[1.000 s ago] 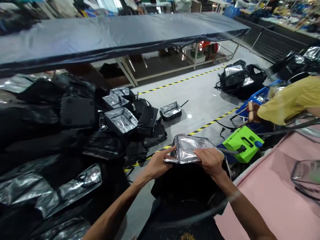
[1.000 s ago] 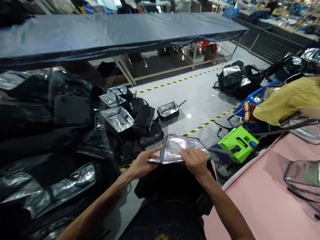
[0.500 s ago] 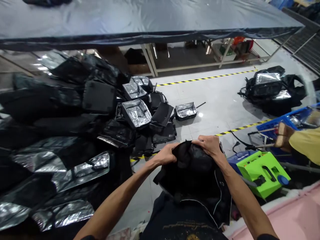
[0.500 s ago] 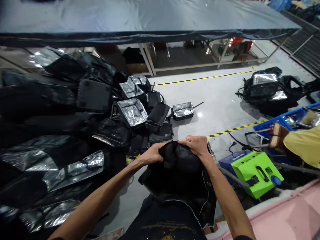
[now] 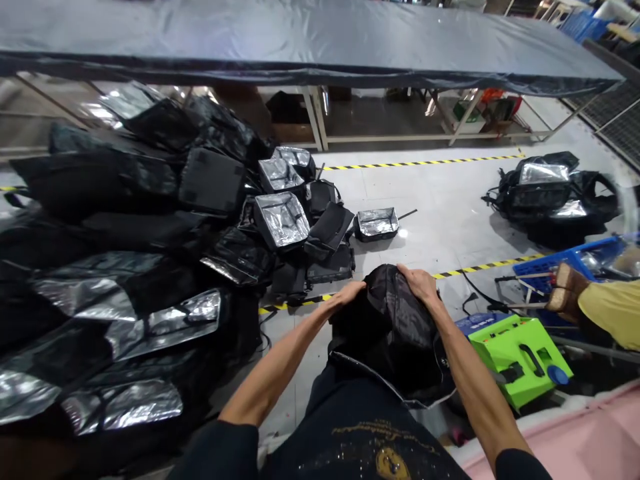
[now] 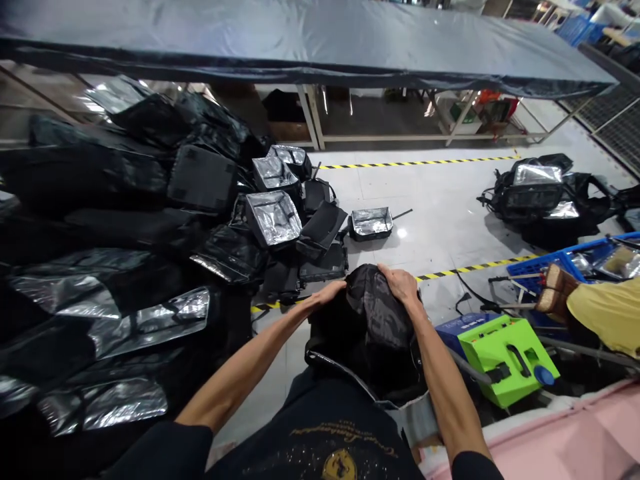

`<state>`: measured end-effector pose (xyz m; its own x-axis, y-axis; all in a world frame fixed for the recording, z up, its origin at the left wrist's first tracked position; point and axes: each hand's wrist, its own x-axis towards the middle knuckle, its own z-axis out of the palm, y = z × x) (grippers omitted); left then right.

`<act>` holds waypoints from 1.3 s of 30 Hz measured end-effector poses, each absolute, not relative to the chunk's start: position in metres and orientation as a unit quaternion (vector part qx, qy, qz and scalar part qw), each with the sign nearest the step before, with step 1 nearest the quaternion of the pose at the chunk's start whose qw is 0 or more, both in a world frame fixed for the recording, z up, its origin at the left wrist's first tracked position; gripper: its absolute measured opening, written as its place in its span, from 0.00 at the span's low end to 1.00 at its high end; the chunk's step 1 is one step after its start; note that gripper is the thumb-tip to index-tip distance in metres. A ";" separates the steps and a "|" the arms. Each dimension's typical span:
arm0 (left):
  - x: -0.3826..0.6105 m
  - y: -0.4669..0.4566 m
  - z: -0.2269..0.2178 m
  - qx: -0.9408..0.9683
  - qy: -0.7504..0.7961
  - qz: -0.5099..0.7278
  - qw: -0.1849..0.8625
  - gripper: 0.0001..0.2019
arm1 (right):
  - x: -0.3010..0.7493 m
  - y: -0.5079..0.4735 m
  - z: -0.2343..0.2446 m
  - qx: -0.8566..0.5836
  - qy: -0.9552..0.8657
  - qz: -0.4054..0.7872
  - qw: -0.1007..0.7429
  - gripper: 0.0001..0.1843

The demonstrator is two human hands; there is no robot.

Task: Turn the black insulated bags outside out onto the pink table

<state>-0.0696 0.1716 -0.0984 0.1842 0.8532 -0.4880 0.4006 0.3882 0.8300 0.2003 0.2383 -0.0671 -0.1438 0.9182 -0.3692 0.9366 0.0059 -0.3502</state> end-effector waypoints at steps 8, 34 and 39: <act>-0.071 0.179 -0.081 0.641 0.600 0.139 0.459 0.18 | 0.232 0.208 -0.067 0.712 0.643 -0.219 -0.177 0.49; -0.095 0.072 -0.048 0.547 0.753 0.031 0.365 0.13 | 0.259 0.215 -0.114 0.727 0.557 -0.343 -0.210 0.54; -0.089 0.045 0.011 0.594 0.768 0.056 0.233 0.16 | 0.290 0.191 -0.050 0.603 0.631 -0.361 -0.329 0.52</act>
<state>-0.0887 0.0448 0.0114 -0.1856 0.9385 -0.2910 0.8863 0.2878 0.3629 0.2905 0.1906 -0.0503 -0.0558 0.9982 -0.0206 0.5239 0.0117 -0.8517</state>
